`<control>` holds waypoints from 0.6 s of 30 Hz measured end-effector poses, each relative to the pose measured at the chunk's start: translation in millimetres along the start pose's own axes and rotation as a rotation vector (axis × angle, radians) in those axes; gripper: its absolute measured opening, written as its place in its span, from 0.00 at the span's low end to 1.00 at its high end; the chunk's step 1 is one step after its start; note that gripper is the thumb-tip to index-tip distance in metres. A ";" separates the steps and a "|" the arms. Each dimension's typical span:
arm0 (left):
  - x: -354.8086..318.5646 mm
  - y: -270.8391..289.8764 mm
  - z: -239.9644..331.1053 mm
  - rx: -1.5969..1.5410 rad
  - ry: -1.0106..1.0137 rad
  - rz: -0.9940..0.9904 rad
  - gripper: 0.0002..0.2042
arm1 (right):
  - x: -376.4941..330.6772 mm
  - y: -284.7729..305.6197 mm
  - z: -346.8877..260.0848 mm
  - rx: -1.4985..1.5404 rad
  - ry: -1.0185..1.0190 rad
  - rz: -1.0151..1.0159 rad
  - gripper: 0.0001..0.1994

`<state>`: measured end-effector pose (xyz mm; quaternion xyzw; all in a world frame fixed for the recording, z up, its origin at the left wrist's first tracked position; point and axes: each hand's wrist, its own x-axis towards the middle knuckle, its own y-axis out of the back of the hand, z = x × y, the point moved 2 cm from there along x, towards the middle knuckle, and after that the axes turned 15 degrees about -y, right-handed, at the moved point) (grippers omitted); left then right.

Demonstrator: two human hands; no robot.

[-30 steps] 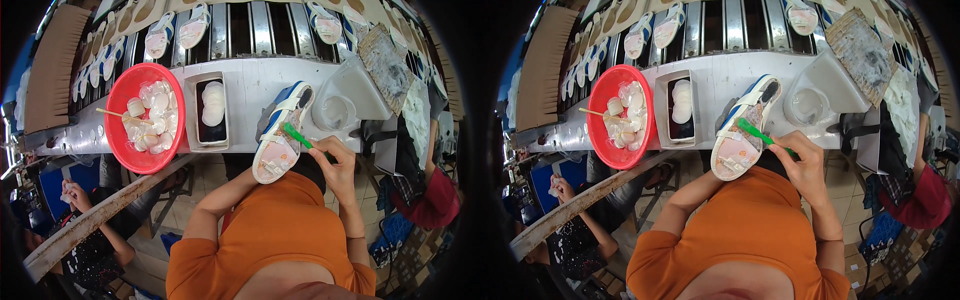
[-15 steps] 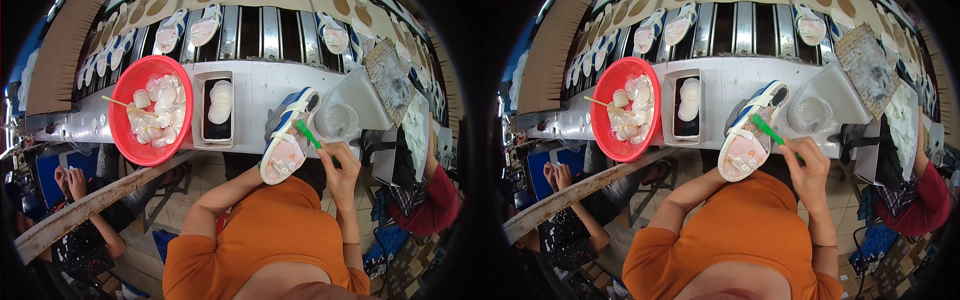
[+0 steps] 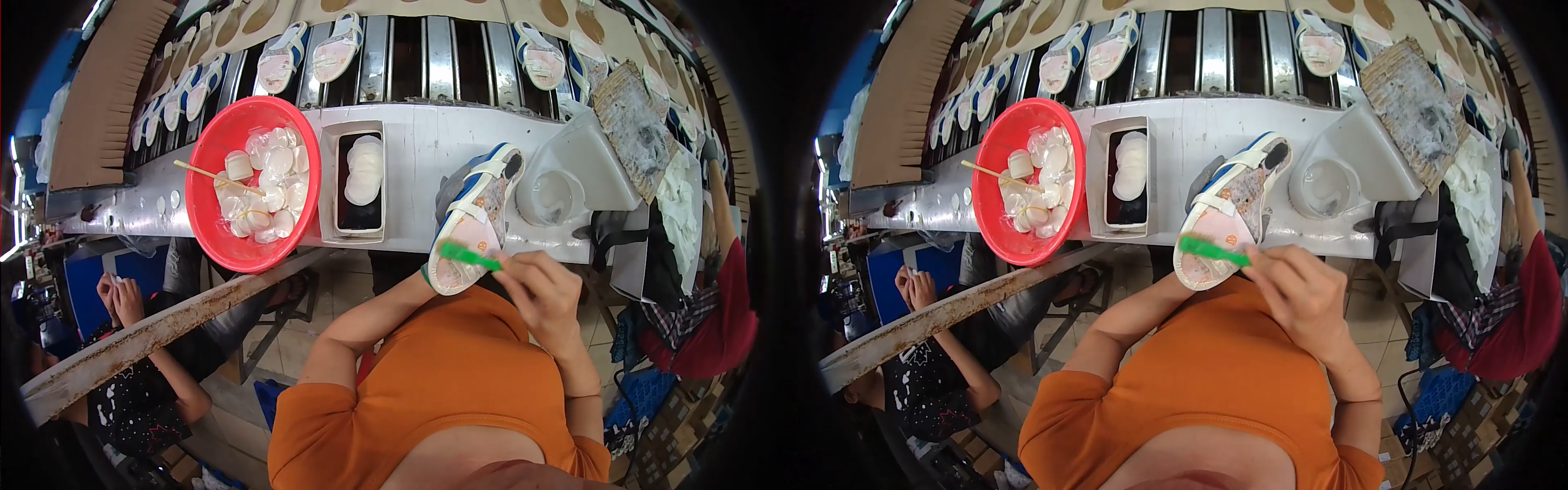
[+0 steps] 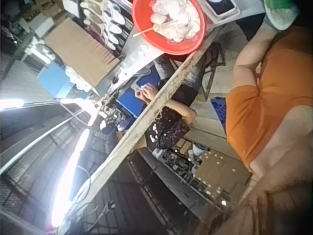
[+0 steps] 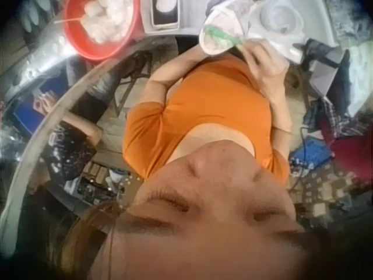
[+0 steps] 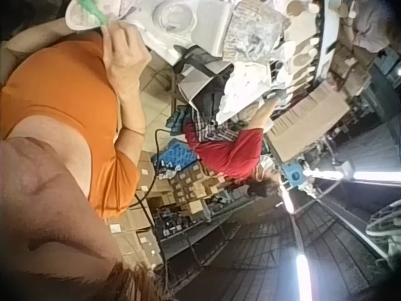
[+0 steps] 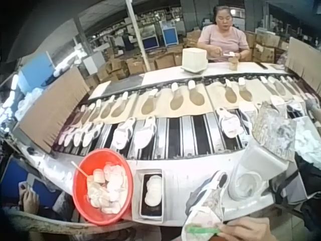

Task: The worker applies adhesive to the soles of shoes on a manufacturing assembly line.

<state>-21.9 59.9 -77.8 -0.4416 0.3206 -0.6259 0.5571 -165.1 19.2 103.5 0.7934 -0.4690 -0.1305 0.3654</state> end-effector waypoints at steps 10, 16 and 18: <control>20.9 3.1 0.2 -0.418 -0.006 0.081 0.29 | 19.1 9.8 -27.6 -0.140 0.096 0.033 0.08; 29.1 3.9 5.9 0.020 -0.014 0.205 0.29 | 25.0 16.1 -28.1 -0.015 -0.049 0.100 0.06; 27.0 3.2 3.7 0.262 -0.052 0.162 0.29 | 19.2 11.0 -32.5 -0.082 0.201 -0.019 0.06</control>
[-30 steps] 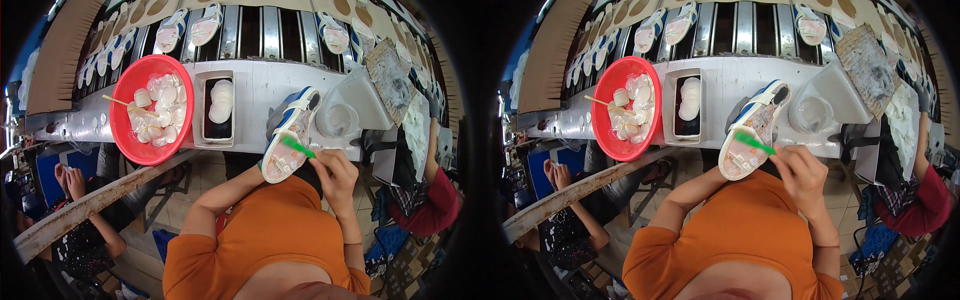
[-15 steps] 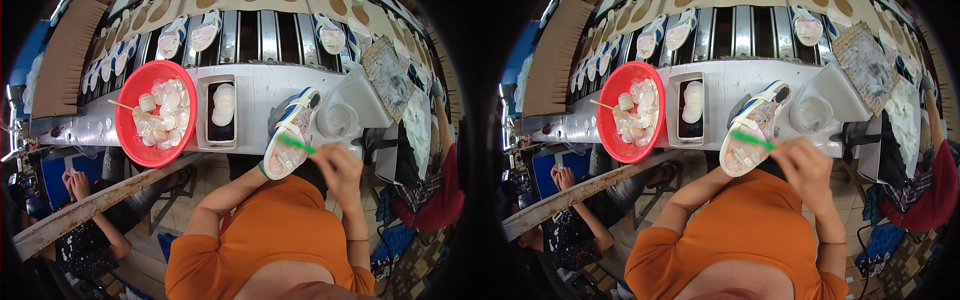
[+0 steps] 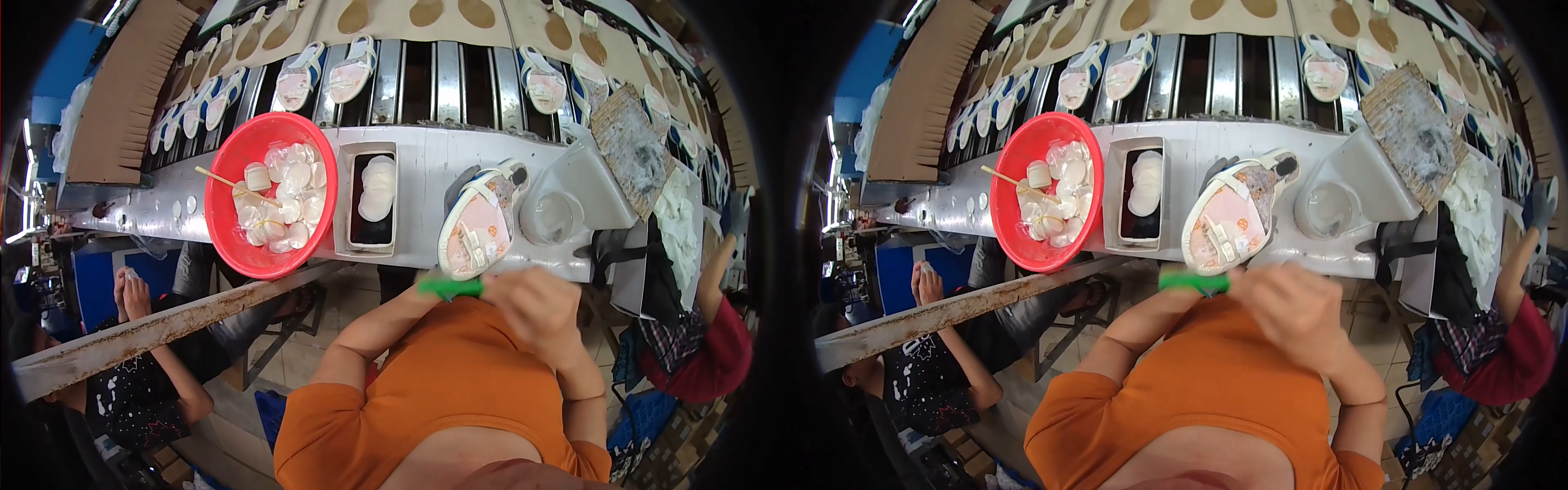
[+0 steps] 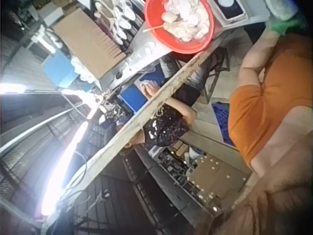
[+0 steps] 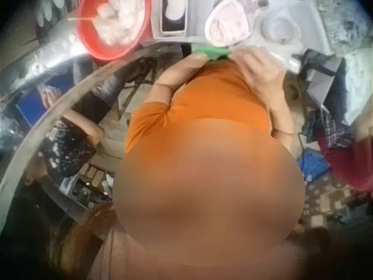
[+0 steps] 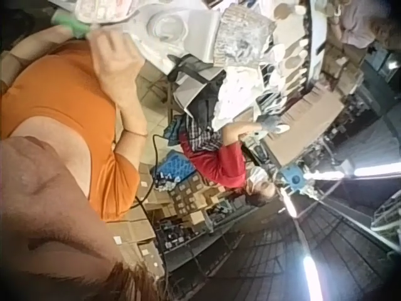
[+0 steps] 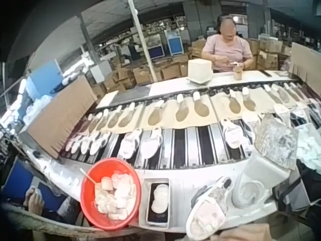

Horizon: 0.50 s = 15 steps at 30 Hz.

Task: The worker applies adhesive to the soles of shoes on a manufacturing assembly line.

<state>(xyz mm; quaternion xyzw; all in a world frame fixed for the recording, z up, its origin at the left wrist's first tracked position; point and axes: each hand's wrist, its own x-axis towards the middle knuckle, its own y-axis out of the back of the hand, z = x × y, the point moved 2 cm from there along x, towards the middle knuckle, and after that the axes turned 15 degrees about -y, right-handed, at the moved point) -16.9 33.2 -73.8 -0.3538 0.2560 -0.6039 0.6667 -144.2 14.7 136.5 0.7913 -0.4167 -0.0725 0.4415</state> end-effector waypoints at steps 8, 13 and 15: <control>1.0 -7.5 8.3 0.618 -0.278 -0.058 0.29 | -0.6 2.0 7.3 0.118 0.001 -0.011 0.08; 7.2 -19.0 32.8 0.943 -0.099 -0.141 0.22 | -3.9 -1.9 18.3 0.224 -0.291 0.178 0.06; 15.0 -16.4 38.1 1.033 0.025 -0.182 0.28 | -5.4 -8.9 20.2 0.241 -0.269 0.069 0.06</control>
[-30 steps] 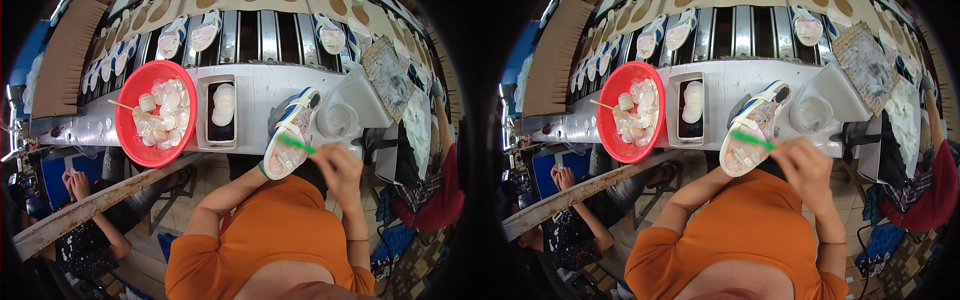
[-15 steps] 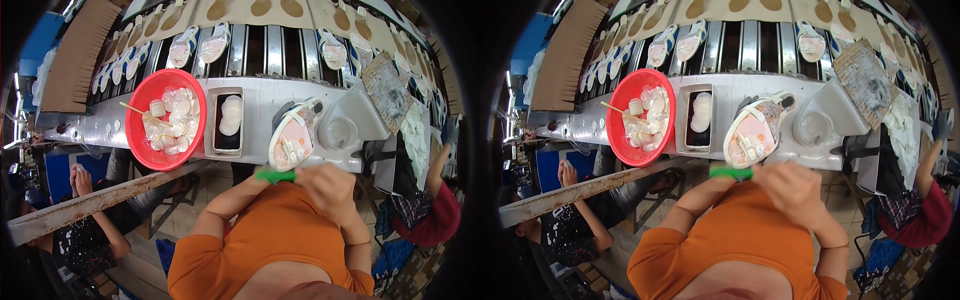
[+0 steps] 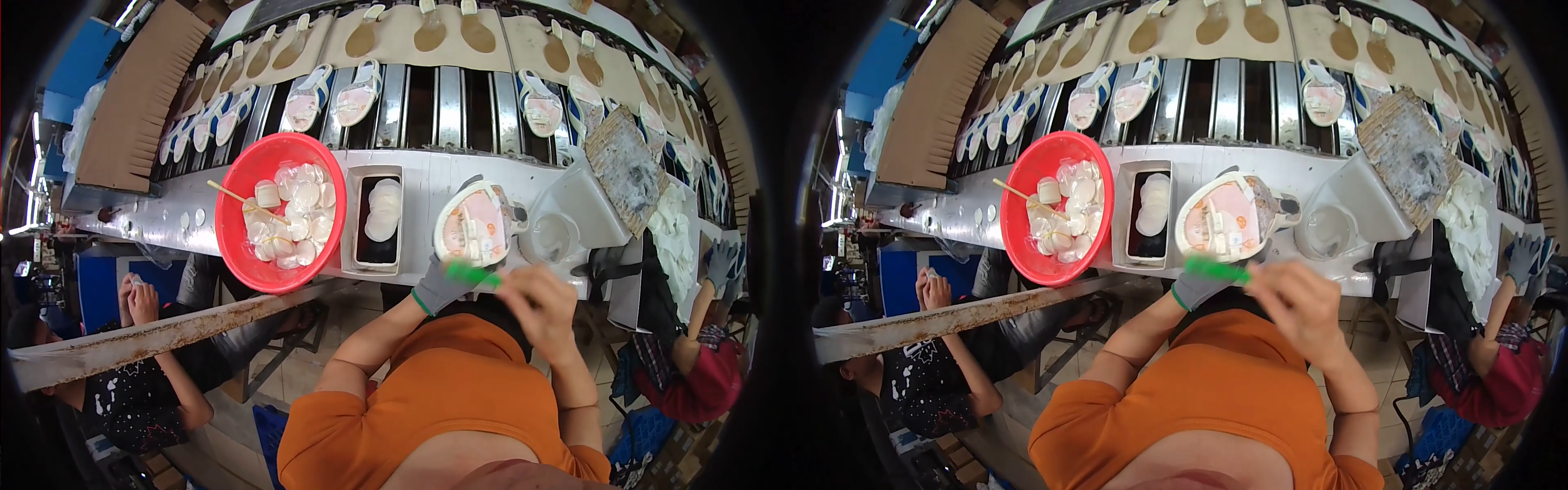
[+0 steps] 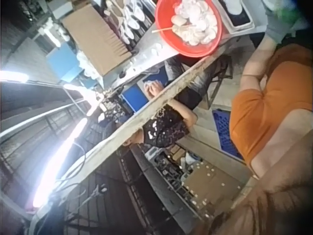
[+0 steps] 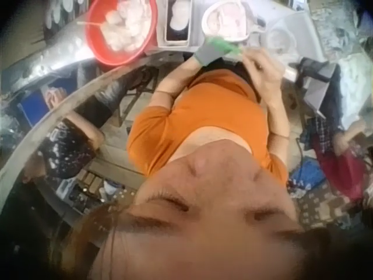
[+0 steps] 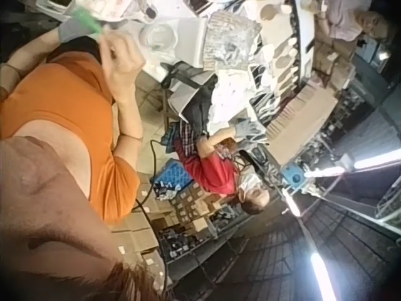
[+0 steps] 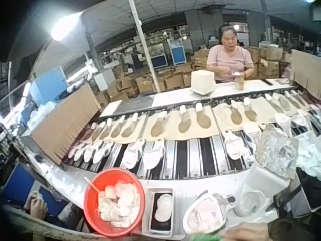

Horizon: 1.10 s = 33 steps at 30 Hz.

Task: The worker applies adhesive to the soles of shoes on a manufacturing assembly line.

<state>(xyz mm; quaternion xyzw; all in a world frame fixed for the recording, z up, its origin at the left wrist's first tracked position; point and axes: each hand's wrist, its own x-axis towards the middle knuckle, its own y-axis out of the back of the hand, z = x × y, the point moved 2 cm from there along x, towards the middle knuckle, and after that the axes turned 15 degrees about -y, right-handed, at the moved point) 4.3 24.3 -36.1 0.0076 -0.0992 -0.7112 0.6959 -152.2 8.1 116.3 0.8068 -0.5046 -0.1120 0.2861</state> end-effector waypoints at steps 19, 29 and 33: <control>22.8 22.2 -2.9 -0.027 -0.231 0.245 0.20 | -6.8 50.9 59.9 0.059 -0.374 0.276 0.06; 6.8 18.5 -2.8 -0.793 0.130 0.404 0.35 | -27.9 46.5 108.9 -0.552 -0.602 0.253 0.08; 5.4 24.8 16.1 -0.676 0.113 0.356 0.36 | -30.4 54.1 128.9 -0.283 -0.628 0.189 0.09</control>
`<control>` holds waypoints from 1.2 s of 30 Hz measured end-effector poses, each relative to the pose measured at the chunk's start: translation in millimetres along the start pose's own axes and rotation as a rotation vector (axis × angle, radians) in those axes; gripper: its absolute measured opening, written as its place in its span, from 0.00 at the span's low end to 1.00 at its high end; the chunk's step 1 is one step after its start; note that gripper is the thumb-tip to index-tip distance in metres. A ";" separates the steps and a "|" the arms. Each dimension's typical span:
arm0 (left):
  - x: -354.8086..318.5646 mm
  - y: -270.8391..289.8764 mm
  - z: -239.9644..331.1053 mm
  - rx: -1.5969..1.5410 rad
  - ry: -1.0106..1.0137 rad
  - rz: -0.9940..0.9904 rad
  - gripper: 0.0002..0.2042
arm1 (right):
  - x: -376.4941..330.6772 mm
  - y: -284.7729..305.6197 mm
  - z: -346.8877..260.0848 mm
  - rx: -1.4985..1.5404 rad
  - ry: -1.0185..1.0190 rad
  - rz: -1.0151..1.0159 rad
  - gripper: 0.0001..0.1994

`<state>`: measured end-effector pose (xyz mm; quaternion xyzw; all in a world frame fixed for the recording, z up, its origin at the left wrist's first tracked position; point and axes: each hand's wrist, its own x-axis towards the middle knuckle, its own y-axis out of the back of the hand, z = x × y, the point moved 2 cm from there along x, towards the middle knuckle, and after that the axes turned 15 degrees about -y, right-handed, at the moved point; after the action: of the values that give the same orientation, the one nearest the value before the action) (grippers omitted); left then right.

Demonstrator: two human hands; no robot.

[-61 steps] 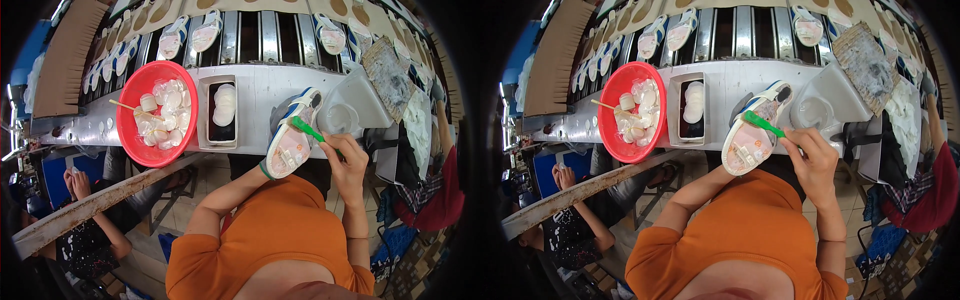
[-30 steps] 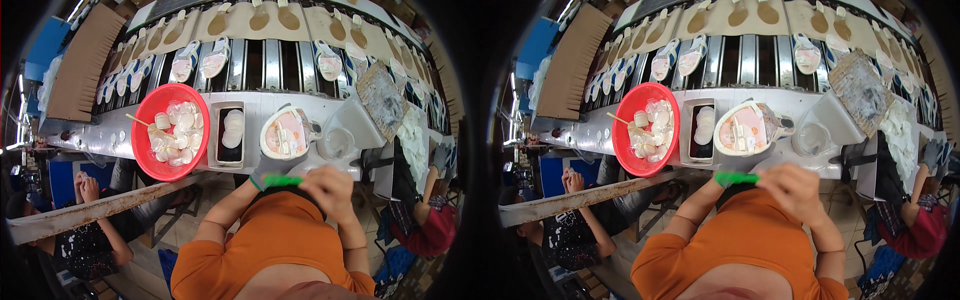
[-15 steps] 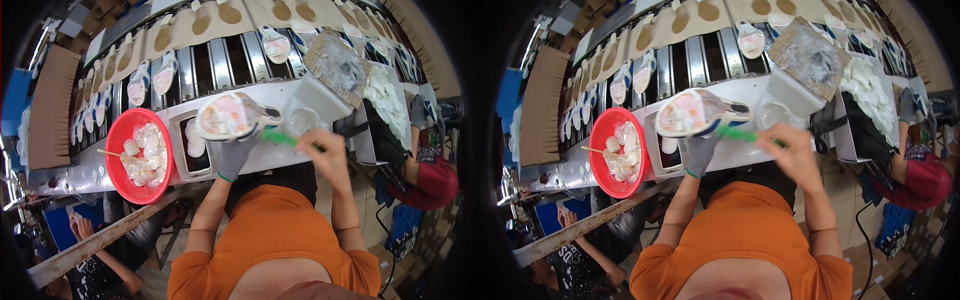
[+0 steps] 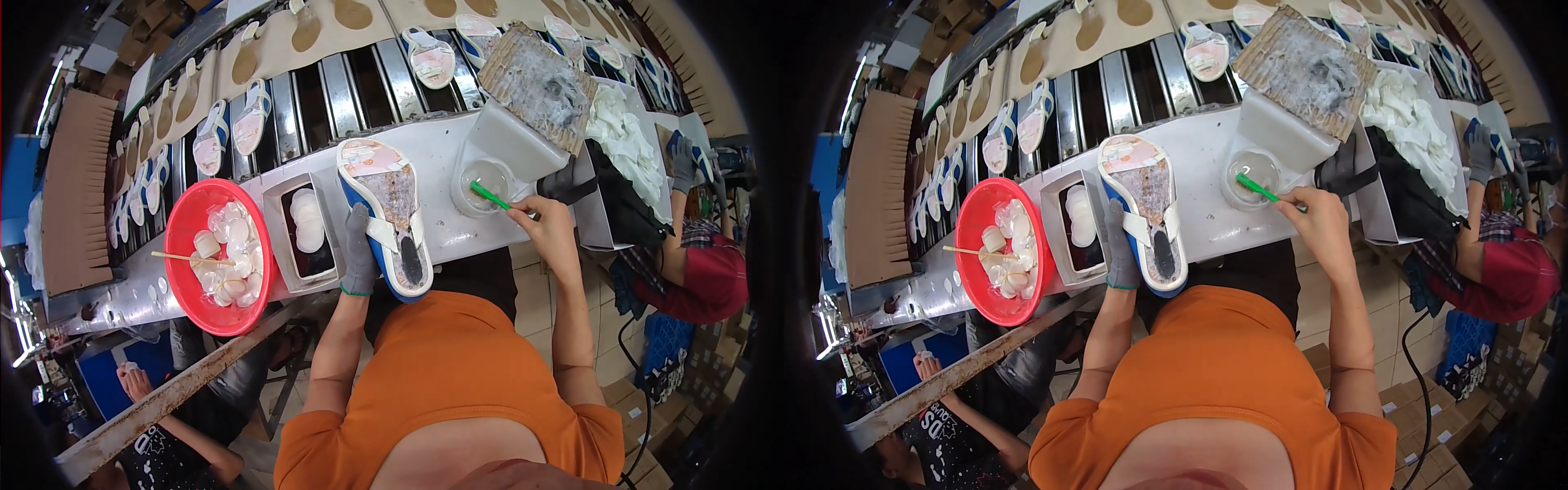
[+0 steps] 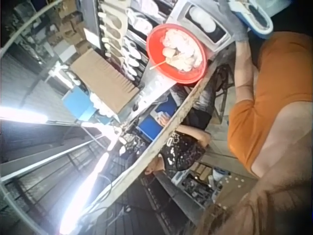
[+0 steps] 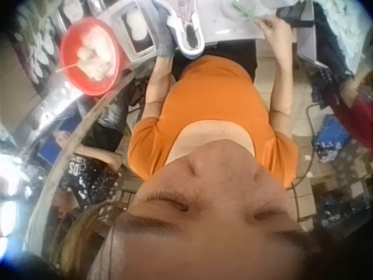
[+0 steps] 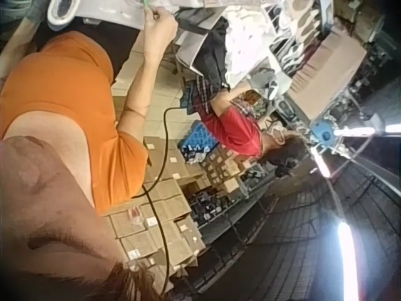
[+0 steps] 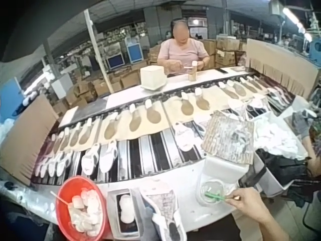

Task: The worker applies adhesive to the soles of shoes on a manufacturing assembly line.

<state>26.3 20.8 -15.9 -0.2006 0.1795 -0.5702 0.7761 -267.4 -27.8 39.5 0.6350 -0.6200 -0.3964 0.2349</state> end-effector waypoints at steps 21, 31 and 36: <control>0.2 -38.2 26.7 0.067 0.000 -0.349 0.40 | 9.7 39.1 -103.3 0.399 0.356 -0.296 0.05; -2.7 -42.4 30.1 0.214 -0.050 -0.471 0.40 | 26.8 42.7 -115.6 0.265 0.339 -0.195 0.06; -1.7 -41.0 29.7 0.176 -0.021 -0.449 0.40 | 32.0 46.8 -119.9 0.343 0.492 -0.266 0.06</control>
<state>7.5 14.5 30.6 -0.1728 0.0718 -0.7397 0.6464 -202.9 -87.7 138.7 0.8176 -0.5140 -0.1480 0.2132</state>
